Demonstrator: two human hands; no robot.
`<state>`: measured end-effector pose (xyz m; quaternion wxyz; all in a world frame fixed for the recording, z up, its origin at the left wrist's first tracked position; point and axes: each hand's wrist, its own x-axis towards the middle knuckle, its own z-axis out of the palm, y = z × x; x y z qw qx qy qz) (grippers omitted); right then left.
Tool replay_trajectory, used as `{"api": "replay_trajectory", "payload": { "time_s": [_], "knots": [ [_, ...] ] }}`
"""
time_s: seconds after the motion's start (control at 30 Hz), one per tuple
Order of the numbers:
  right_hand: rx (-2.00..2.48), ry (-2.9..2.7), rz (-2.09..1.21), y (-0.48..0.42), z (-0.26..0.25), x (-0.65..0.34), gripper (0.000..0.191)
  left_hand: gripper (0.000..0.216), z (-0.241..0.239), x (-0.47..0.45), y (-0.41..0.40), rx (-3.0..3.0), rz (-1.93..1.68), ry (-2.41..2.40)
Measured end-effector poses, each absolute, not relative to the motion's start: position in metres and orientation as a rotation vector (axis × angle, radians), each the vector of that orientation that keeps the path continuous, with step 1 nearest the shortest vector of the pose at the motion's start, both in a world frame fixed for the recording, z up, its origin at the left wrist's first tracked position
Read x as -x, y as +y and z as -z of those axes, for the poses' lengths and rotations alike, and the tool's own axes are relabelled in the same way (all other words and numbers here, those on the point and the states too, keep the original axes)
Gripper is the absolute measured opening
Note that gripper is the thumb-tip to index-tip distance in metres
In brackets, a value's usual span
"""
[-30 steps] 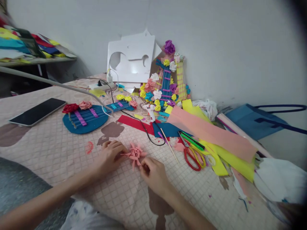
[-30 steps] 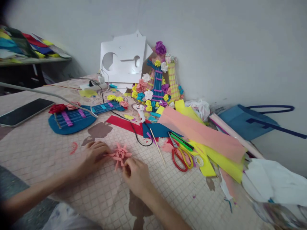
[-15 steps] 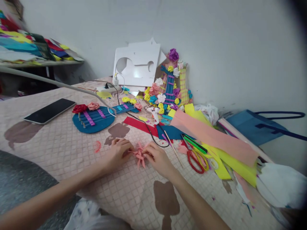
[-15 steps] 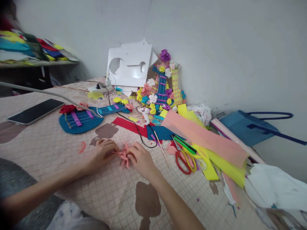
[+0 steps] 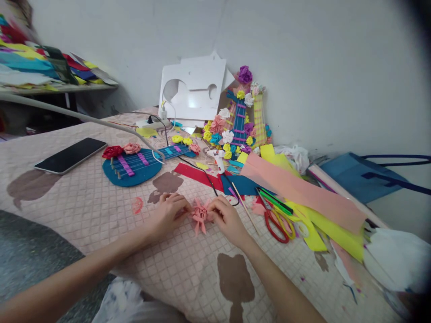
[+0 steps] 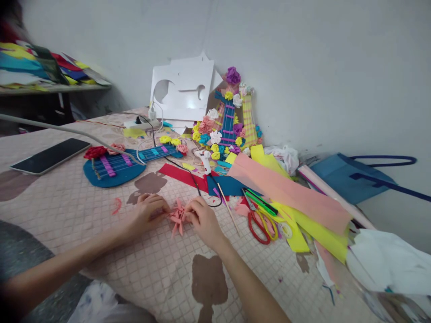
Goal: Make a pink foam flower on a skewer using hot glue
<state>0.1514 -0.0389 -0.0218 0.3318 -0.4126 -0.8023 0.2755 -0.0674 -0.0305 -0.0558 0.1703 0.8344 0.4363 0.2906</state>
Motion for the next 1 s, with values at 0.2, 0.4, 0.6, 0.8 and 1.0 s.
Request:
{"api": "replay_trajectory", "payload": {
  "time_s": [0.2,0.4,0.6,0.8,1.0],
  "knots": [
    [1.041,-1.327,-1.241,-0.038,0.03,-0.166,0.016,0.011,0.056,0.066,-0.028,-2.377,-0.825,1.245],
    [0.98,-1.013,-1.007,-0.025,0.03,-0.199,0.02,0.01,0.049,0.067,-0.027,-2.37,-0.811,1.247],
    [1.027,-1.022,-0.883,-0.03,0.033,-0.207,0.026,0.012,0.043,0.069,-0.024,-2.349,-0.796,1.25],
    [1.156,-1.116,-0.847,-0.041,0.043,-0.193,0.037,0.012,0.037,0.071,-0.014,-2.33,-0.819,1.234],
    [1.23,-1.184,-0.808,-0.041,0.05,-0.196,0.025,0.013,0.035,0.068,-0.002,-2.307,-0.9,1.152]
  ]
}}
